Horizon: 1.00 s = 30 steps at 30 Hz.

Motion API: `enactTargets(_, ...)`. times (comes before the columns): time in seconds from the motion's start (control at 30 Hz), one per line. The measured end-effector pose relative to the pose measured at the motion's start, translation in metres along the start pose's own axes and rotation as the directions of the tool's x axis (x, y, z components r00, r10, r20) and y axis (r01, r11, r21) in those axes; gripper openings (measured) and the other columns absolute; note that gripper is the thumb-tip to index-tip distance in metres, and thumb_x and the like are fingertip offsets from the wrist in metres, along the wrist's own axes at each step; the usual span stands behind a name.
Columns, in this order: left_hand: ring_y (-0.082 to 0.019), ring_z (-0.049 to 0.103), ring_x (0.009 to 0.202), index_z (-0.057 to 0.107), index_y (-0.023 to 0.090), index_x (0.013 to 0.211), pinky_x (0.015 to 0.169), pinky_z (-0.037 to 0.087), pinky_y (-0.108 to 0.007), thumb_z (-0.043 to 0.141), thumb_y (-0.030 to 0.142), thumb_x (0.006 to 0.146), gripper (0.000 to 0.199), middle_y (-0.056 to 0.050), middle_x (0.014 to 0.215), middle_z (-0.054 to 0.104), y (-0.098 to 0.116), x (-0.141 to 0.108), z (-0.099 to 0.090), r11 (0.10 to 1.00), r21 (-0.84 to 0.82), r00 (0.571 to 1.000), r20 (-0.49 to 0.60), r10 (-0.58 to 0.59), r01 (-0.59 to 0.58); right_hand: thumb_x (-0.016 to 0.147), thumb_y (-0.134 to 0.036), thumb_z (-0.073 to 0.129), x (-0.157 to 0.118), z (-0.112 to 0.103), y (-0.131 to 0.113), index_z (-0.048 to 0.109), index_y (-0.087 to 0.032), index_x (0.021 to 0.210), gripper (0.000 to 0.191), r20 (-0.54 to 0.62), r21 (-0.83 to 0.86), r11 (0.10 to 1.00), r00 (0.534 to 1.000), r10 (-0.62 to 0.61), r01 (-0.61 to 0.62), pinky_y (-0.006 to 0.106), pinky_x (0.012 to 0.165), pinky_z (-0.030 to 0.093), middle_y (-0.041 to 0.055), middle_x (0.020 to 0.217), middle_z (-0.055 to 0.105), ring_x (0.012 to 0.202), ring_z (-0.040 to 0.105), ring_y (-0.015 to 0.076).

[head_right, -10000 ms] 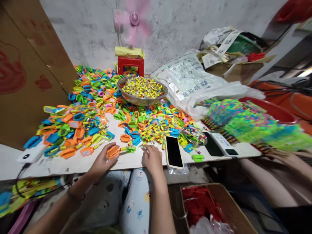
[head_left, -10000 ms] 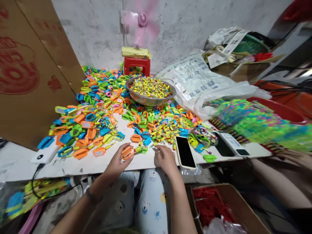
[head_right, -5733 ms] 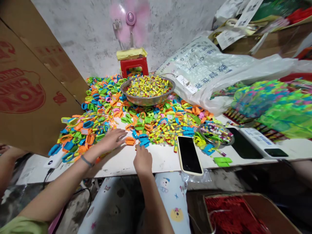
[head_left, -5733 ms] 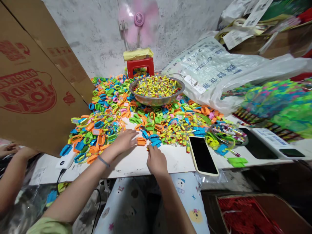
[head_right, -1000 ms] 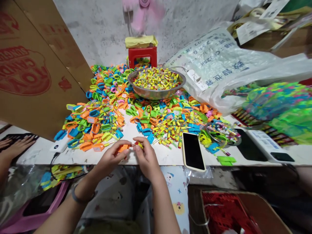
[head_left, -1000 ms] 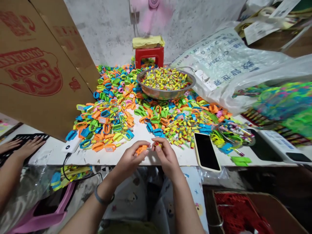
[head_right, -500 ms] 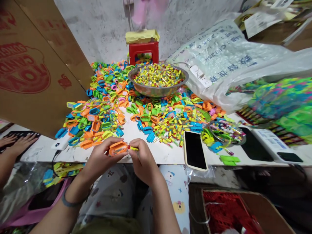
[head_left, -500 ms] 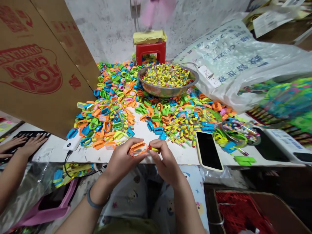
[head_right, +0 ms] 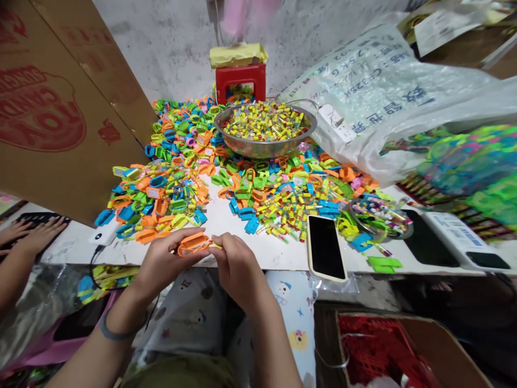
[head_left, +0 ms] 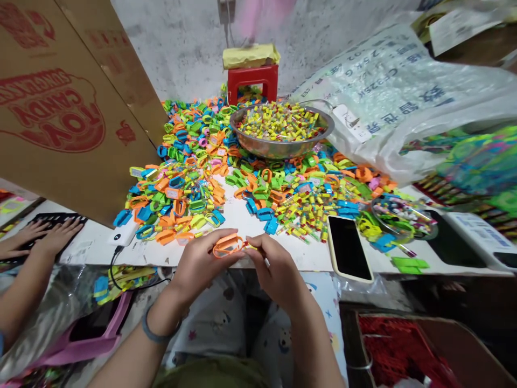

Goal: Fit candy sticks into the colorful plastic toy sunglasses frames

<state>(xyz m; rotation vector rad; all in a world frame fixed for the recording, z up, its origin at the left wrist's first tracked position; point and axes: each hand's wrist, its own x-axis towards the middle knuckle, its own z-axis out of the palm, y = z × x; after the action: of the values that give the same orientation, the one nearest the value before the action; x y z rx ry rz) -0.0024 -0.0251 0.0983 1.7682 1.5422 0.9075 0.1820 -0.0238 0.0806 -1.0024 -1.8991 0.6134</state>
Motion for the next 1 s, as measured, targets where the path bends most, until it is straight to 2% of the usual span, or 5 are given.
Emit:
enactTargets(0.23, -0.023, 0.068, 0.103, 0.07, 0.02, 0.11, 0.088, 0.056, -0.031, 0.072, 0.05, 0.075, 0.046, -0.006, 0.113, 0.072, -0.005, 0.003, -0.002, 0.981, -0.111, 0.987, 0.016, -0.158, 0.159, 0.098, -0.025, 0.042, 0.001, 0.016, -0.001, 0.053, -0.015, 0.112, 0.02, 0.052, -0.187, 0.981, 0.997, -0.049, 0.058, 0.039, 0.081, 0.05, 0.0148, 0.101, 0.066, 0.094, 0.062, 0.0275)
enactTargets(0.47, -0.024, 0.067, 0.101, 0.074, 0.019, 0.098, 0.089, 0.052, -0.031, 0.06, 0.053, 0.083, 0.039, -0.006, 0.106, 0.074, -0.007, 0.003, -0.009, 0.984, -0.08, 0.979, 0.139, -0.146, 0.158, 0.1, -0.034, 0.04, 0.0, 0.026, -0.002, 0.056, -0.019, 0.083, 0.027, 0.138, -0.369, 0.927, 0.99, -0.016, 0.067, 0.032, 0.061, 0.037, 0.0087, 0.072, 0.063, 0.067, 0.057, 0.023)
enactTargets(0.7, -0.025, 0.067, 0.098, 0.074, 0.02, 0.096, 0.086, 0.05, -0.03, 0.056, 0.056, 0.085, 0.042, -0.006, 0.103, 0.074, -0.015, 0.009, -0.022, 0.986, 0.03, 0.96, 0.225, -0.165, 0.162, 0.099, -0.033, 0.042, -0.003, 0.04, 0.004, 0.058, -0.017, 0.086, 0.026, 0.182, -0.309, 0.948, 0.983, -0.023, 0.08, 0.03, 0.063, 0.037, 0.0077, 0.072, 0.063, 0.068, 0.057, 0.0217)
enactTargets(0.83, -0.025, 0.067, 0.095, 0.072, 0.022, 0.102, 0.085, 0.049, -0.03, 0.065, 0.055, 0.077, 0.042, -0.005, 0.103, 0.073, -0.019, 0.012, -0.027, 0.983, 0.159, 0.955, 0.266, -0.134, 0.093, 0.091, -0.032, 0.059, 0.0, 0.045, 0.015, 0.06, -0.016, 0.095, 0.017, 0.191, -0.162, 0.981, 0.971, 0.142, -0.111, 0.03, 0.073, 0.042, 0.0088, 0.087, 0.067, 0.082, 0.06, 0.0221)
enactTargets(1.0, -0.026, 0.066, 0.102, 0.069, 0.028, 0.112, 0.087, 0.049, -0.03, 0.065, 0.058, 0.077, 0.046, -0.003, 0.113, 0.072, -0.016, 0.009, -0.028, 0.977, 0.207, 0.948, 0.3, -0.105, 0.042, 0.088, -0.029, 0.058, -0.002, 0.038, 0.024, 0.059, -0.021, 0.093, 0.009, 0.306, 0.06, 0.915, 0.88, 0.363, -0.398, 0.024, 0.062, 0.038, -0.0025, 0.078, 0.064, 0.069, 0.055, 0.0146)
